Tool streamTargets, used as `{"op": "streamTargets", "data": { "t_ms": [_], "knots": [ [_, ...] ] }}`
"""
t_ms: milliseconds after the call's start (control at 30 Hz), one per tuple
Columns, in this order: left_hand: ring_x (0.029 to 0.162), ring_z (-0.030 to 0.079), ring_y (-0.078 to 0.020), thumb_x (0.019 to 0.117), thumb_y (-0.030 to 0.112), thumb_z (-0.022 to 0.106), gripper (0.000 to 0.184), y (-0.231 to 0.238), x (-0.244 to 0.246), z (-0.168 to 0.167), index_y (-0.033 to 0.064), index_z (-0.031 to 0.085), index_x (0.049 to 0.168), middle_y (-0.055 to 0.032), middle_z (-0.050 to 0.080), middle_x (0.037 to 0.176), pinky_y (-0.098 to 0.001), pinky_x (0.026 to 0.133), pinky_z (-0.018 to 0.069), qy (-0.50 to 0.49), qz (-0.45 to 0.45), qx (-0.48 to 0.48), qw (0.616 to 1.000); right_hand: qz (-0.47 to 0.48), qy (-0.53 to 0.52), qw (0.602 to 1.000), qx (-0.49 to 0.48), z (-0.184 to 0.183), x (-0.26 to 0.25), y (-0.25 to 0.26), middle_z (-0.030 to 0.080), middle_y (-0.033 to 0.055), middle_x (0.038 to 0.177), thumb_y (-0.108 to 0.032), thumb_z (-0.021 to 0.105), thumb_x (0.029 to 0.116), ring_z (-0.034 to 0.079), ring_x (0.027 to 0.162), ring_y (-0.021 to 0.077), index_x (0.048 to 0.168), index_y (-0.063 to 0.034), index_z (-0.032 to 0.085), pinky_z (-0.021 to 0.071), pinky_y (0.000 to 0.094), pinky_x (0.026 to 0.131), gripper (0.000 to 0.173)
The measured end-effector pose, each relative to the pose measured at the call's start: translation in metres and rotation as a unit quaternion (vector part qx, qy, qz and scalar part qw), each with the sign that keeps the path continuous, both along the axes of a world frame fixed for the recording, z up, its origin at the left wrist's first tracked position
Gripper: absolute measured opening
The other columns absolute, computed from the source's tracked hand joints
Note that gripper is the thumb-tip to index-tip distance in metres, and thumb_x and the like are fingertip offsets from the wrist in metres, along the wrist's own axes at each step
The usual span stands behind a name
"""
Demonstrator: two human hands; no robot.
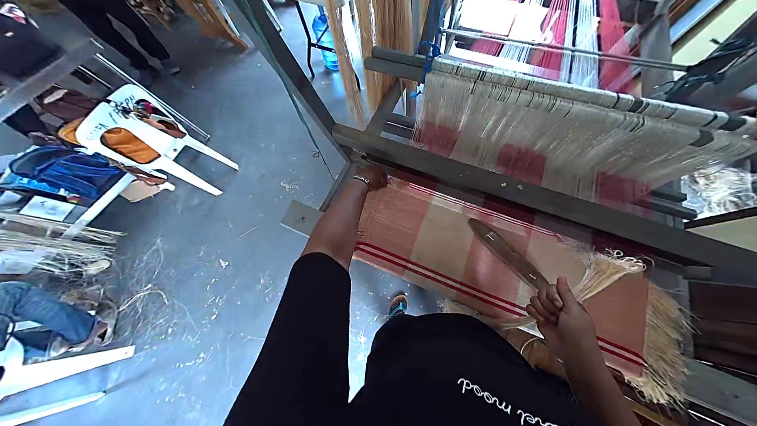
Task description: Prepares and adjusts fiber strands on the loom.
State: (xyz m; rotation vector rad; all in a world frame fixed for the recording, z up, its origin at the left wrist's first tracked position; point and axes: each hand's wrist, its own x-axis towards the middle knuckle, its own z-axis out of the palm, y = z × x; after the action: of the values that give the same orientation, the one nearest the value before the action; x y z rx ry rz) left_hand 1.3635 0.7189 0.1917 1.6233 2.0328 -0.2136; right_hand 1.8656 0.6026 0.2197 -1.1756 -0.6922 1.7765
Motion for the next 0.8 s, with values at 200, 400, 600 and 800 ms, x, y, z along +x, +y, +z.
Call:
{"op": "streamTargets", "data": {
  "t_ms": [200,400,600,800],
  "knots": [
    [0.129,0.057,-0.0411,0.0965,0.028,0.067,0.029,0.009,-0.009,0.013,0.0109,0.074,0.119,-0.0174,0.068,0.127,-0.0772,0.110,0.0271,0.046,-0.028,-0.019,0.998,-0.027,-0.002,1.000,-0.014,0.002,0.002,-0.004,0.033,-0.0095,0.048,-0.043,0.030,0.1125,0.033,0.041,0.0057,0.061,-0.0218,0.042,0.0340,0.0231,0.044,0.057],
    [0.120,0.062,-0.0418,0.0994,0.023,0.063,0.023,-0.008,-0.020,0.025,0.0114,0.073,0.117,-0.0179,0.071,0.120,-0.0754,0.101,0.0360,0.019,-0.013,0.028,0.999,-0.038,0.001,0.999,-0.007,0.001,0.011,-0.002,0.033,-0.0097,0.048,-0.043,0.030,0.1126,0.033,0.041,0.0055,0.061,-0.0226,0.042,0.0342,0.0229,0.044,0.057],
    [0.121,0.061,-0.0412,0.0980,0.023,0.064,0.023,-0.019,-0.033,0.021,0.0136,0.072,0.118,-0.0172,0.070,0.120,-0.0747,0.099,0.0388,0.013,0.034,0.083,0.996,-0.019,0.009,1.000,-0.020,-0.002,0.003,-0.004,0.034,-0.0091,0.048,-0.044,0.029,0.1125,0.033,0.041,0.0062,0.062,-0.0220,0.043,0.0339,0.0233,0.044,0.057],
    [0.124,0.059,-0.0439,0.0967,0.019,0.067,0.026,-0.020,-0.037,0.008,0.0060,0.069,0.120,-0.0224,0.067,0.124,-0.0736,0.099,0.0418,-0.055,0.053,0.114,0.991,-0.016,0.025,0.999,-0.014,0.000,-0.002,-0.005,0.033,-0.0090,0.048,-0.043,0.031,0.1126,0.032,0.041,0.0059,0.062,-0.0215,0.043,0.0335,0.0231,0.043,0.056]
  ]
}}
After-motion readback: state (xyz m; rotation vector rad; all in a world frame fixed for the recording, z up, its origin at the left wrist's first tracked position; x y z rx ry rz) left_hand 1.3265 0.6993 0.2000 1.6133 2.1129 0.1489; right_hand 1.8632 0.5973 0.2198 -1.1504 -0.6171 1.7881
